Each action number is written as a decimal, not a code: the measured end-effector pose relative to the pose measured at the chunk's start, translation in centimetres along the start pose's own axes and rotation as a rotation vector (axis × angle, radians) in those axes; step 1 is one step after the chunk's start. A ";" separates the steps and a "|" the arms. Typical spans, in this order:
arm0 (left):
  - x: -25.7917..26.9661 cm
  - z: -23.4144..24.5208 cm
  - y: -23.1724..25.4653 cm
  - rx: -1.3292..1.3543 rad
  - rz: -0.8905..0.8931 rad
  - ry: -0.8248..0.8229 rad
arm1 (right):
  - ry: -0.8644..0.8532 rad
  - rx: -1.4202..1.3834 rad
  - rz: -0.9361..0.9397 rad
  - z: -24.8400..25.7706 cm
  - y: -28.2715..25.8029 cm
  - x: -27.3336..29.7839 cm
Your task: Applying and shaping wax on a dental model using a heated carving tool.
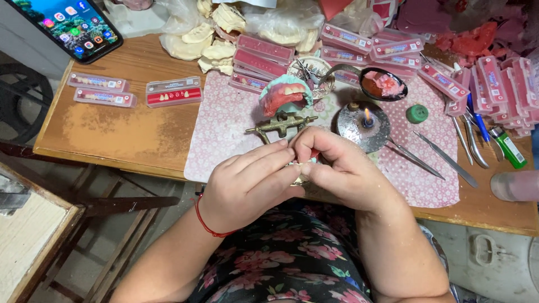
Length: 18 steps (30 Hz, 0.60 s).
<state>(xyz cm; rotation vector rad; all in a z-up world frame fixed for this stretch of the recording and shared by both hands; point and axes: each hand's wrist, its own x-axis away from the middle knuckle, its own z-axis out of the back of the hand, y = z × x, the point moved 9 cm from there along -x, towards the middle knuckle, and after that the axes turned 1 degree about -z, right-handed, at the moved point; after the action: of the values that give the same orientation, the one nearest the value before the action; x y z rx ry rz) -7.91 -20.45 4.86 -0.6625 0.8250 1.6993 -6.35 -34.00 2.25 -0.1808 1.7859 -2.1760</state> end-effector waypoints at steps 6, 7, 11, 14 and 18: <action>0.0 0.0 -0.1 0.041 0.008 -0.002 | 0.016 -0.021 -0.035 -0.1 0.2 0.1; 0.0 0.1 0.0 0.036 0.006 0.006 | 0.019 -0.034 -0.029 -0.1 0.1 0.1; 0.2 0.0 -0.1 -0.004 0.008 0.004 | 0.038 -0.023 -0.017 -0.2 -0.2 0.2; 0.2 -0.1 0.0 -0.023 0.002 -0.002 | 0.045 -0.037 -0.020 -0.2 0.1 0.4; 0.3 -0.2 -0.1 -0.012 0.007 -0.023 | 0.052 0.020 -0.009 0.0 0.3 0.5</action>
<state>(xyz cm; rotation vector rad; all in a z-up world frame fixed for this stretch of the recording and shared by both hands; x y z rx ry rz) -7.90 -20.41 4.44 -0.6475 0.8028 1.7163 -6.79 -34.21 1.90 -0.1285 1.7939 -2.2234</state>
